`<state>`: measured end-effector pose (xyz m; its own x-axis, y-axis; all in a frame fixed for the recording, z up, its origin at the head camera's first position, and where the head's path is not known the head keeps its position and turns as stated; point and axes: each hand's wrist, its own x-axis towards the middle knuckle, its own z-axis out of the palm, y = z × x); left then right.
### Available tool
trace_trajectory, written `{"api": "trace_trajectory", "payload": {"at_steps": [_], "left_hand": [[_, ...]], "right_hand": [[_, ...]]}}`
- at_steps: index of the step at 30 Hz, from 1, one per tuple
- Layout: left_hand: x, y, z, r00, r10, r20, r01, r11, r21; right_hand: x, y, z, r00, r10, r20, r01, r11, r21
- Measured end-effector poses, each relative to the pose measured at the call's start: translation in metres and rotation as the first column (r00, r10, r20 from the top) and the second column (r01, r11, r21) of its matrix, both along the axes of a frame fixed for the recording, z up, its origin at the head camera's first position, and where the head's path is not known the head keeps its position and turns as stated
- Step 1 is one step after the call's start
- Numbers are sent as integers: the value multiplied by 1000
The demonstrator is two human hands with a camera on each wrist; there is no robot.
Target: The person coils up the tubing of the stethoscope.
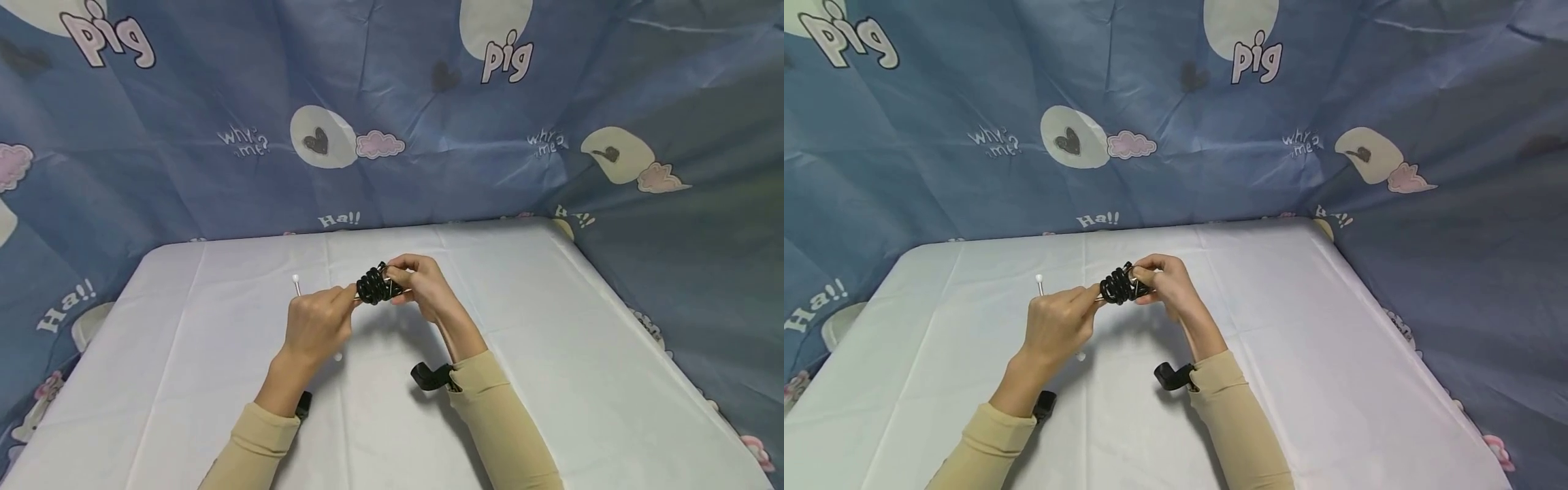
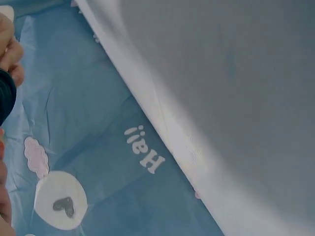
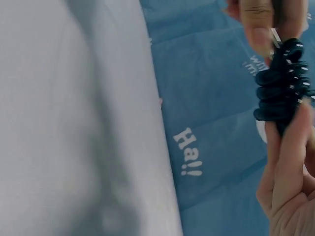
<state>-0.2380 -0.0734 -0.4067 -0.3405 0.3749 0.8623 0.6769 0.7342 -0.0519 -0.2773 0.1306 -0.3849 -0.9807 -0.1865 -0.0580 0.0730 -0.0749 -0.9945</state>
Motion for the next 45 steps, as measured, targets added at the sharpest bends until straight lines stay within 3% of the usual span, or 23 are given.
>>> {"api": "trace_trajectory", "payload": {"at_steps": [4, 17, 25, 32, 38, 45], "left_hand": [[0, -5, 1, 1000, 17, 26, -17, 1000, 8], [1, -9, 2, 991, 27, 132, -33, 998, 50], [-1, -10, 2, 977, 56, 206, -67, 997, 44], [-1, -14, 1, 943, 125, 308, -142, 989, 32], [-1, -16, -1, 907, 164, 388, -190, 981, 30], [-3, -18, -4, 844, 167, 510, -171, 985, -39]], "right_hand": [[2, -1, 4, 1000, 15, -7, -15, 999, -28], [9, -2, 12, 995, 6, -95, 0, 998, 61], [11, -2, 13, 987, -59, -152, 93, 970, 226], [10, -4, 12, 991, -32, -133, 62, 973, 225], [8, 1, 10, 998, 21, -66, -6, 976, 216], [6, 8, 5, 992, 116, 46, -124, 965, 232]]}}
